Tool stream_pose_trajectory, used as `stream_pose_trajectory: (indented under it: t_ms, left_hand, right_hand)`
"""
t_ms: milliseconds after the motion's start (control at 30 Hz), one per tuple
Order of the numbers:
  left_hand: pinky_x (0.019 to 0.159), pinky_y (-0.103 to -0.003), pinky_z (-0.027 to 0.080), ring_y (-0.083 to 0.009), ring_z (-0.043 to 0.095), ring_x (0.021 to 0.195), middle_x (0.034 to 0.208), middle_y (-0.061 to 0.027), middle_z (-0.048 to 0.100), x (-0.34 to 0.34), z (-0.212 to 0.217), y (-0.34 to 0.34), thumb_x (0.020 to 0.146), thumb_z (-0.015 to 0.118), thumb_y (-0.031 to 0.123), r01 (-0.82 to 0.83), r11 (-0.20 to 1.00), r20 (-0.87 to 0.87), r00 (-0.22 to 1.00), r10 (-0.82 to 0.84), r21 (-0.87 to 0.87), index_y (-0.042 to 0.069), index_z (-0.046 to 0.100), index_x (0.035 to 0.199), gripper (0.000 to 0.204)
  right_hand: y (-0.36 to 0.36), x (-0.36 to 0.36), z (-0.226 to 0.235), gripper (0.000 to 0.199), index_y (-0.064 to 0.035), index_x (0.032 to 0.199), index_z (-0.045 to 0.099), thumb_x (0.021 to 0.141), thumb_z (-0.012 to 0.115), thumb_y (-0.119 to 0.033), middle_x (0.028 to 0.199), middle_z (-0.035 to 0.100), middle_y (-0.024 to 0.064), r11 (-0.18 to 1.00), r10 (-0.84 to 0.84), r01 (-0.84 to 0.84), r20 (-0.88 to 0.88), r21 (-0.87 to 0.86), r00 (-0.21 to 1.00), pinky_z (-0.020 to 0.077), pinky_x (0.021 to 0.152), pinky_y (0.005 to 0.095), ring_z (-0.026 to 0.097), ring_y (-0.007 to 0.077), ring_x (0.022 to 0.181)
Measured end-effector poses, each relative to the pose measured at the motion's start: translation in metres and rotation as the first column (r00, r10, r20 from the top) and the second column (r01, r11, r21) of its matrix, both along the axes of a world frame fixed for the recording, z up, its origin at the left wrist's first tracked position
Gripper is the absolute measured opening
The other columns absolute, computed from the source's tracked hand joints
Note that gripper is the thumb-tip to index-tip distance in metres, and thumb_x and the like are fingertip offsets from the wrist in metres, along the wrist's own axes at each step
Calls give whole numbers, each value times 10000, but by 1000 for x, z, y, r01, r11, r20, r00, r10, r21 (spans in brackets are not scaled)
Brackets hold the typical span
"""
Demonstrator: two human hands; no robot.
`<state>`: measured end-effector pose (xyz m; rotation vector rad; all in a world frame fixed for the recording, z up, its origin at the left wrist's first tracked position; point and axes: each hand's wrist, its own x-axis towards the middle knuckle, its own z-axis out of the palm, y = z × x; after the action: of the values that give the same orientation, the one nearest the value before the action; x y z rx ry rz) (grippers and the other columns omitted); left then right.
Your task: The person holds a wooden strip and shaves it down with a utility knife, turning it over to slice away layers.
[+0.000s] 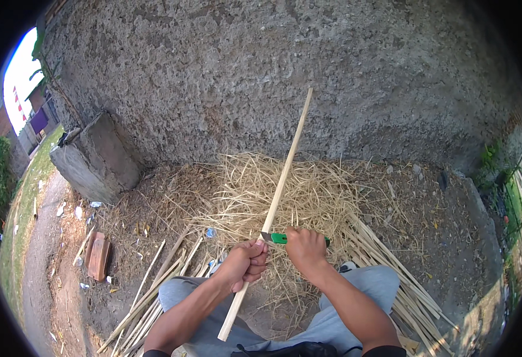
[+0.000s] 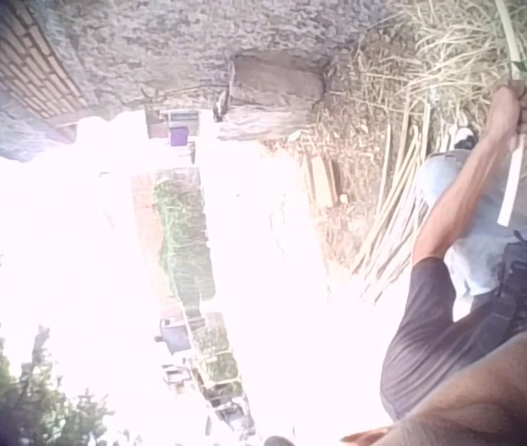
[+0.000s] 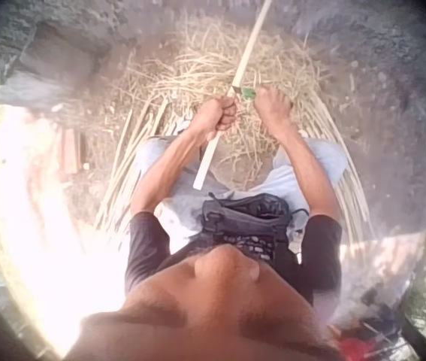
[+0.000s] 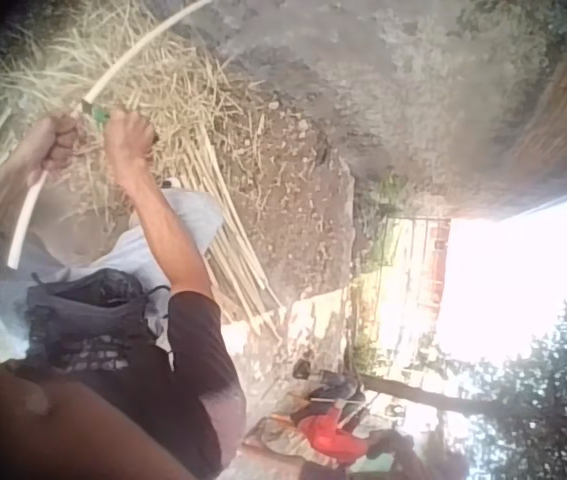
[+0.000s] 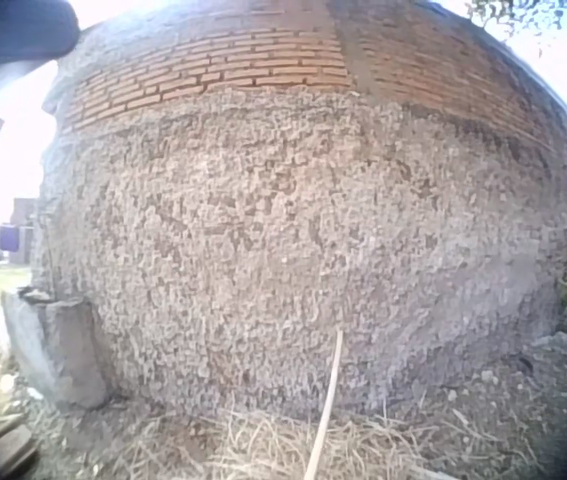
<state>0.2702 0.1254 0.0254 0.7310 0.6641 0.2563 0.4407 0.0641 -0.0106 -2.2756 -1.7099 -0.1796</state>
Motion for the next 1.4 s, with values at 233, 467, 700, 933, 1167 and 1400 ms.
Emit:
stream_pose_trajectory:
  t_ms: [233,467,700,933,1167,1400]
  left_hand:
    - [349,-221,151,-40,211,414,583,69,291,-6,-2,3,1042,390,232,-14,1000,35,999,13,4,108,445,877,214]
    - [355,-228,163,-42,225,418,591,60,311,-6,3,-1,1040,402,235,-50,993,-26,998,53,109,96,449,887,212]
    - [357,-226,176,-44,255,418,596,57,341,-9,-2,4,1038,413,229,-28,999,53,998,26,21,92,453,885,209]
    - [364,-223,176,-39,255,418,590,54,344,-2,1,-2,1033,411,222,-71,977,-100,991,93,203,87,455,884,206]
    - [364,-230,176,-42,249,427,591,53,336,8,-4,-20,1039,409,229,-50,992,-75,995,58,114,101,455,877,211]
    - [362,-230,177,-36,248,427,587,60,332,-10,1,7,1042,403,233,-17,989,-102,994,33,147,92,453,905,203]
  right_hand:
    - [11,-4,-1,118,-52,828,662,804,549,-74,752,681,172,1000,-25,25,31,3,999,520,634,501,681,378,703]
    - [14,-2,-2,118,-46,823,669,788,559,-72,757,679,180,1000,-8,8,-12,17,1000,523,636,500,683,377,715]
    - [14,-6,-3,119,-38,819,668,787,559,-71,754,673,185,998,-42,43,-8,50,999,521,619,495,679,375,720]
    - [16,-3,-7,130,-30,795,678,796,551,-62,795,669,216,998,-62,63,-84,10,995,510,669,523,674,397,749]
    - [34,23,-1,192,-23,870,705,831,520,-61,872,662,251,971,-238,241,-120,9,964,503,750,527,656,428,866]
    - [68,35,-9,198,-20,871,700,844,509,-65,833,656,241,987,-154,156,-60,38,986,514,691,510,661,419,791]
